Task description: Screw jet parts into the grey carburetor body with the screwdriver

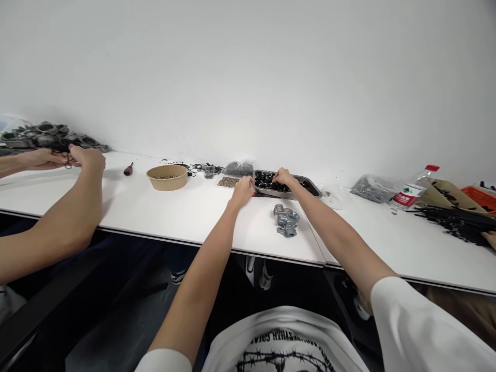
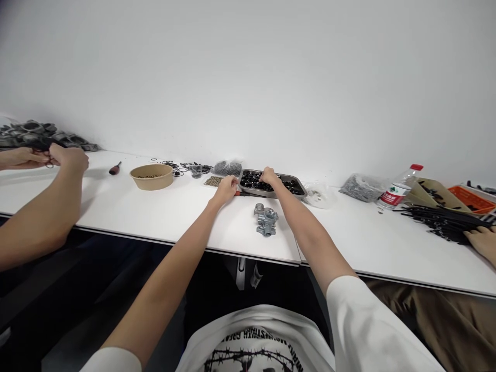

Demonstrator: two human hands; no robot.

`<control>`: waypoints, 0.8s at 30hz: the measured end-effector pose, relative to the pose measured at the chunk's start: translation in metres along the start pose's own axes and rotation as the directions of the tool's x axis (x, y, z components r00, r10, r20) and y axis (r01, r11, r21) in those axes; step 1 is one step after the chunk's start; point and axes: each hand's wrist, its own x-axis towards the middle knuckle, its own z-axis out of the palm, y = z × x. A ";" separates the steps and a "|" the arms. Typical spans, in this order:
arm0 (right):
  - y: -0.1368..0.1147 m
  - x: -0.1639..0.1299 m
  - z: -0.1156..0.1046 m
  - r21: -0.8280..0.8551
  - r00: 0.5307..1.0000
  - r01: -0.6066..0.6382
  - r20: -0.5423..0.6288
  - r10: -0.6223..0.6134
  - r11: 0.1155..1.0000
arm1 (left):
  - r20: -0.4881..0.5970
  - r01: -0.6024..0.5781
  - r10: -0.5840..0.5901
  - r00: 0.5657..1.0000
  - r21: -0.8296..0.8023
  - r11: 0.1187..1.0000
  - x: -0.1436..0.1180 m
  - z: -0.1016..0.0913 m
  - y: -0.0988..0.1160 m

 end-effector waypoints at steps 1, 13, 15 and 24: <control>0.001 -0.001 -0.002 0.021 1.000 -0.004 0.014 0.003 1.000 | 0.000 0.001 -0.001 1.000 -0.001 1.000 0.000 0.000 0.000; 0.013 -0.012 -0.016 0.178 1.000 -0.002 0.029 -0.003 0.984 | 0.003 0.011 -0.011 1.000 -0.021 1.000 0.001 0.001 -0.003; 0.016 -0.010 -0.018 0.155 0.999 -0.017 0.033 0.012 0.988 | 0.006 0.014 -0.013 1.000 -0.026 1.000 0.001 0.001 -0.003; 0.032 -0.001 -0.010 -0.012 1.000 0.002 0.026 -0.002 1.000 | 0.000 0.010 -0.010 1.000 -0.038 0.999 0.002 0.002 -0.005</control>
